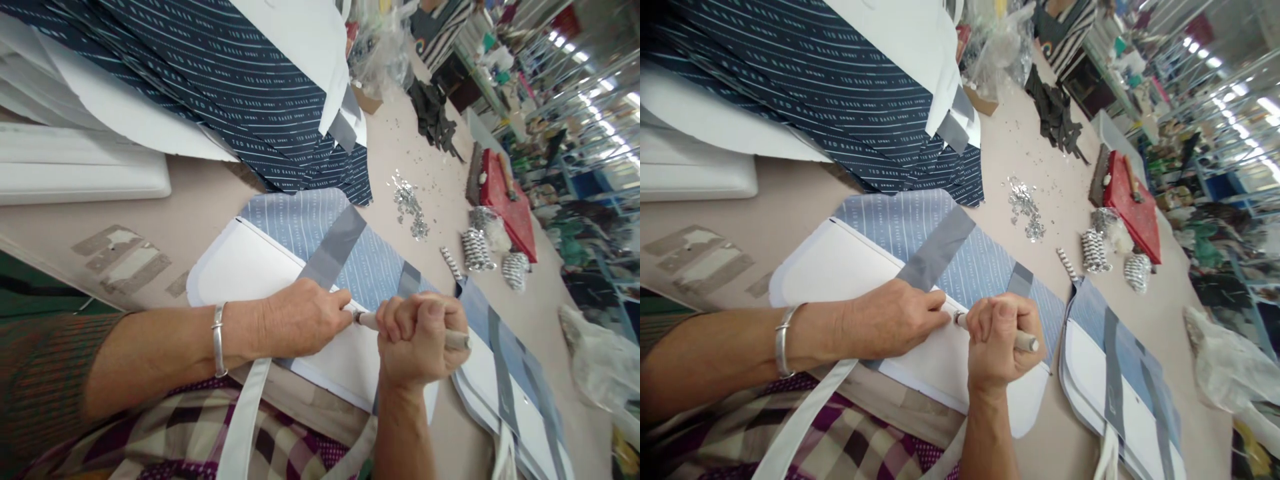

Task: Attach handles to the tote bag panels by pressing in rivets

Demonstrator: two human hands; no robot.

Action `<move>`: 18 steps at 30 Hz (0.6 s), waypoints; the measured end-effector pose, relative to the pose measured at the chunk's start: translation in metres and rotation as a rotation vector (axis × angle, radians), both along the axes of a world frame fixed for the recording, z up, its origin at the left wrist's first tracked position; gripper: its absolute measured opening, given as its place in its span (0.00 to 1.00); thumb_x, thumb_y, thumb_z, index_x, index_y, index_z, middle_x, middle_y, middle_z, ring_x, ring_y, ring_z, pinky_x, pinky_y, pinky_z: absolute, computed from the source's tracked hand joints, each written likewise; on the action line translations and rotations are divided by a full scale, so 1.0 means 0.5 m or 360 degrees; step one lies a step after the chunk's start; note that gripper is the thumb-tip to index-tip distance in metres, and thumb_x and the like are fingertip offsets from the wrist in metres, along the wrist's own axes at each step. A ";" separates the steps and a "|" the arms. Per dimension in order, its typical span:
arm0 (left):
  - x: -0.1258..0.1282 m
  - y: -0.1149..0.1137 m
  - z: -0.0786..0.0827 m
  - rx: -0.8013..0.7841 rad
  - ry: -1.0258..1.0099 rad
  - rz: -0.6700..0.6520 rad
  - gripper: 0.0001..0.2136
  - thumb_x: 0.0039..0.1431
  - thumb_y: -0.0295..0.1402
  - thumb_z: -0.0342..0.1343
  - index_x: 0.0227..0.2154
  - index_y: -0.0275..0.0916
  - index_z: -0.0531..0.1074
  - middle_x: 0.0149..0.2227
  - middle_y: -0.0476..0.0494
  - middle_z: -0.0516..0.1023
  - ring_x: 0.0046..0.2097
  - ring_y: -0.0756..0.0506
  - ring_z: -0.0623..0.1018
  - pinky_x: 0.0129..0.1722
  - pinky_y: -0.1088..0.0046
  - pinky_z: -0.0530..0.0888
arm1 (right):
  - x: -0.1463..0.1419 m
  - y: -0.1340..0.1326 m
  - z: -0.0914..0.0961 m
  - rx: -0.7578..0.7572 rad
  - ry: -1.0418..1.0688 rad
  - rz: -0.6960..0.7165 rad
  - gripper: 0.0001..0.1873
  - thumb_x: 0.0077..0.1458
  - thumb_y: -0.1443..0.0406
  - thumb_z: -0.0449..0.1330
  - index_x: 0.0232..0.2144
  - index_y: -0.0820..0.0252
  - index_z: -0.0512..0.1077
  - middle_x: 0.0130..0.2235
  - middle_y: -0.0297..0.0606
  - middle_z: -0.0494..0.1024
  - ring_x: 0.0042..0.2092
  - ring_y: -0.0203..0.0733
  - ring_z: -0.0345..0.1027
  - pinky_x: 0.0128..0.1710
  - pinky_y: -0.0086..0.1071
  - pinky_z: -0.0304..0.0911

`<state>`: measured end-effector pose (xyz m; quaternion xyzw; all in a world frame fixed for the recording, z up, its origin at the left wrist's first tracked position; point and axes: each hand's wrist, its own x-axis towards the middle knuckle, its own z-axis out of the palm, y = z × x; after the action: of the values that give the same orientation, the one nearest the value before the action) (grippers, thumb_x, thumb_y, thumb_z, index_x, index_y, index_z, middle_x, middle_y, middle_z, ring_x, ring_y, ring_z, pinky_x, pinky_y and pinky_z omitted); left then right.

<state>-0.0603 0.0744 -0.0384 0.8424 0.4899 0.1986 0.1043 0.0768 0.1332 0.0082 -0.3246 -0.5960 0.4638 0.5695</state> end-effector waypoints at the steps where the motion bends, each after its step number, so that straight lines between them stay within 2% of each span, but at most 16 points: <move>1: 0.000 0.000 0.001 -0.0007 0.0007 0.0007 0.03 0.60 0.27 0.52 0.32 0.39 0.70 0.32 0.47 0.72 0.22 0.48 0.69 0.18 0.67 0.54 | -0.001 0.000 -0.004 -0.0014 -0.0052 0.0022 0.08 0.59 0.68 0.57 0.27 0.59 0.69 0.16 0.21 0.56 0.14 0.28 0.48 0.13 0.24 0.48; 4: 0.000 0.000 0.003 -0.0014 0.0019 0.0018 0.03 0.59 0.27 0.52 0.34 0.39 0.70 0.32 0.47 0.73 0.22 0.48 0.69 0.18 0.67 0.53 | -0.003 0.002 -0.001 0.0041 -0.0302 0.0027 0.08 0.60 0.66 0.58 0.28 0.60 0.71 0.16 0.22 0.57 0.14 0.28 0.50 0.13 0.25 0.48; 7: -0.001 0.000 0.000 -0.0019 0.0019 0.0001 0.03 0.58 0.27 0.53 0.33 0.39 0.71 0.32 0.48 0.73 0.21 0.48 0.69 0.17 0.67 0.53 | -0.013 0.008 0.013 0.0161 -0.0624 0.0015 0.10 0.61 0.63 0.57 0.29 0.59 0.72 0.18 0.23 0.60 0.16 0.29 0.54 0.17 0.28 0.52; 11: 0.002 0.002 -0.016 -0.0007 -0.0081 -0.0004 0.04 0.57 0.26 0.52 0.34 0.38 0.71 0.34 0.45 0.76 0.21 0.48 0.69 0.17 0.67 0.53 | -0.042 0.020 0.021 0.0230 -0.1007 0.0253 0.12 0.62 0.62 0.56 0.27 0.59 0.71 0.20 0.25 0.64 0.21 0.31 0.59 0.24 0.30 0.58; 14: 0.005 0.004 -0.028 0.0018 -0.0188 -0.0031 0.05 0.56 0.23 0.51 0.29 0.38 0.69 0.30 0.45 0.77 0.22 0.46 0.72 0.17 0.66 0.55 | -0.062 0.023 0.020 0.0252 -0.1149 0.0389 0.12 0.63 0.63 0.56 0.26 0.59 0.70 0.20 0.24 0.64 0.21 0.29 0.57 0.25 0.27 0.58; 18: 0.007 0.006 -0.038 -0.0014 -0.0237 -0.0066 0.07 0.53 0.21 0.52 0.26 0.39 0.69 0.27 0.47 0.78 0.25 0.46 0.75 0.19 0.67 0.62 | -0.075 0.017 0.021 0.0329 -0.1272 0.0439 0.11 0.63 0.65 0.55 0.27 0.59 0.70 0.21 0.24 0.65 0.22 0.28 0.59 0.24 0.25 0.56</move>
<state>-0.0566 0.0772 -0.0575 0.8348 0.4642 0.2563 0.1483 0.0395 0.1416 0.0189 -0.3371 -0.8507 0.3112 0.2564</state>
